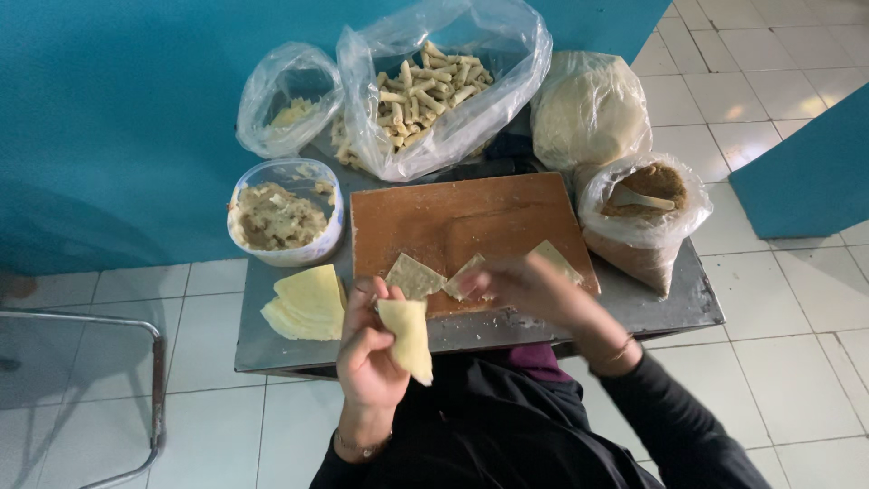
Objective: The person sits at a small metal table and folds filled pastry triangles. They lay out triangular dough wrappers on a wooden board, spoon a brown filling from a bag onto each wrapper, then fold and pinch the wrappers closed into stuffed pastries, setting finished ones aside.
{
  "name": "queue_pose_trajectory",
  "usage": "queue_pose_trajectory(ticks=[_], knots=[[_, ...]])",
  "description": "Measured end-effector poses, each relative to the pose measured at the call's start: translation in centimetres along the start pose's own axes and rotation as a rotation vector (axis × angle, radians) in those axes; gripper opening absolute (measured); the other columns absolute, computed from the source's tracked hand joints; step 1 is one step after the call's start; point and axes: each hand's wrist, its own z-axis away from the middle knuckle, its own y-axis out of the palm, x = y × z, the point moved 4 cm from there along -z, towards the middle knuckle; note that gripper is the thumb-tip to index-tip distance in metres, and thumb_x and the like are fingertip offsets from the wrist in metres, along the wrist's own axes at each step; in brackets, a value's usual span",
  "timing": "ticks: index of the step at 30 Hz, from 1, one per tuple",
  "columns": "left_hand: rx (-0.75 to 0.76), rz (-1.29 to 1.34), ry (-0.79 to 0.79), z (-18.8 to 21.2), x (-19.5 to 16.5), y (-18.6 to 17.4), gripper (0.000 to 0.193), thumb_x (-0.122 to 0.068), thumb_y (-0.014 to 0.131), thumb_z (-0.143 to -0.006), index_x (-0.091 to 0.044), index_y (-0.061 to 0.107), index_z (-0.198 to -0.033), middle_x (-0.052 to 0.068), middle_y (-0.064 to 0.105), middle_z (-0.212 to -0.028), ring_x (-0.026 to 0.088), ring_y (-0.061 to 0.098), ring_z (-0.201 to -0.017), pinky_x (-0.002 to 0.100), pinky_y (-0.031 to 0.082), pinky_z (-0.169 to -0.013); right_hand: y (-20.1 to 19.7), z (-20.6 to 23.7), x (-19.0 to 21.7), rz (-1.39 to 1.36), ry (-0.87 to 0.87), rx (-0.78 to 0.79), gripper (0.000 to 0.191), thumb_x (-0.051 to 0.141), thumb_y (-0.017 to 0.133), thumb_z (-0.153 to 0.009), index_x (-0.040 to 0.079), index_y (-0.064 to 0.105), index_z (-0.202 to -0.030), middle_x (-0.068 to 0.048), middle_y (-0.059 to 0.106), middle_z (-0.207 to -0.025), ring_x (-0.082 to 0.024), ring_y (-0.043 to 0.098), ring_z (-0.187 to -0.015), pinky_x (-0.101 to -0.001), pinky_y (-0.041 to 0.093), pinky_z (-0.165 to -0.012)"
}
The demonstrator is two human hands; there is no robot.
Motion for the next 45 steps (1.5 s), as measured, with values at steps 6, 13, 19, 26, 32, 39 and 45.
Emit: queue_pose_trajectory(ticks=[6, 13, 19, 26, 32, 39, 45], knots=[[0.270, 0.258, -0.128, 2.0, -0.3, 2.4, 0.053, 0.010, 0.048, -0.079, 0.001, 0.042, -0.131, 0.016, 0.056, -0.109, 0.032, 0.062, -0.114, 0.042, 0.052, -0.111, 6.9, 2.1, -0.7, -0.724, 0.064, 0.264, 0.059, 0.045, 0.062, -0.099, -0.003, 0.062, -0.134, -0.012, 0.071, -0.129, -0.019, 0.068, -0.119, -0.0343, 0.056, -0.099], [0.265, 0.174, -0.071, 1.5, -0.4, 2.7, 0.049, 0.003, 0.050, -0.076, -0.001, 0.042, -0.125, 0.013, 0.052, -0.093, 0.026, 0.053, -0.088, 0.036, 0.050, -0.076, 9.0, 3.2, -2.4, -0.817, 0.095, 0.267, 0.051, 0.039, 0.062, -0.104, -0.006, 0.058, -0.129, -0.016, 0.069, -0.116, -0.025, 0.069, -0.109, -0.0400, 0.058, -0.090], [0.200, 0.146, -0.064, 1.9, -0.4, 2.6, 0.056, 0.006, 0.046, -0.067, -0.001, 0.041, -0.121, 0.011, 0.053, -0.094, 0.026, 0.054, -0.084, 0.037, 0.051, -0.074, 10.9, 3.3, -3.4, -1.080, 0.197, 0.248, 0.051, 0.043, 0.052, -0.104, -0.003, 0.062, -0.123, -0.014, 0.072, -0.114, -0.025, 0.072, -0.106, -0.0394, 0.061, -0.084], [0.286, 0.179, -0.092, 2.2, -0.4, 2.4, 0.051, 0.010, 0.043, -0.071, 0.000, 0.039, -0.120, 0.017, 0.056, -0.096, 0.028, 0.060, -0.092, 0.036, 0.054, -0.083, 10.6, 2.6, -2.3, -1.167, 0.052, 0.169, 0.036, 0.027, 0.066, -0.102, 0.005, 0.056, -0.129, -0.005, 0.069, -0.122, -0.018, 0.066, -0.113, -0.0369, 0.056, -0.097], [0.260, 0.167, -0.127, 2.3, -0.3, 2.3, 0.050, 0.009, 0.044, -0.068, -0.002, 0.038, -0.116, 0.015, 0.055, -0.093, 0.028, 0.059, -0.088, 0.036, 0.053, -0.075, 10.8, 2.1, -0.7, -1.295, 0.018, 0.218, 0.051, 0.020, 0.073, -0.101, 0.006, 0.048, -0.143, -0.006, 0.066, -0.121, -0.017, 0.065, -0.115, -0.0336, 0.054, -0.101], [0.308, 0.116, -0.073, 2.3, -0.5, 2.6, 0.047, 0.006, 0.047, -0.071, -0.003, 0.039, -0.116, 0.012, 0.053, -0.088, 0.026, 0.054, -0.085, 0.037, 0.049, -0.075, 13.1, 3.2, -2.3, -1.262, 0.217, 0.429, 0.044, 0.013, 0.064, -0.110, -0.009, 0.054, -0.147, -0.014, 0.067, -0.127, -0.020, 0.066, -0.112, -0.0348, 0.055, -0.098], [0.281, 0.096, -0.054, 2.3, -0.5, 2.7, 0.047, 0.004, 0.047, -0.069, -0.002, 0.041, -0.116, 0.013, 0.050, -0.085, 0.025, 0.050, -0.078, 0.037, 0.046, -0.069, 11.9, 2.9, -2.2, -1.302, 0.266, 0.228, 0.032, 0.020, 0.058, -0.099, 0.001, 0.062, -0.124, -0.011, 0.071, -0.122, -0.021, 0.071, -0.109, -0.0413, 0.058, -0.095]])
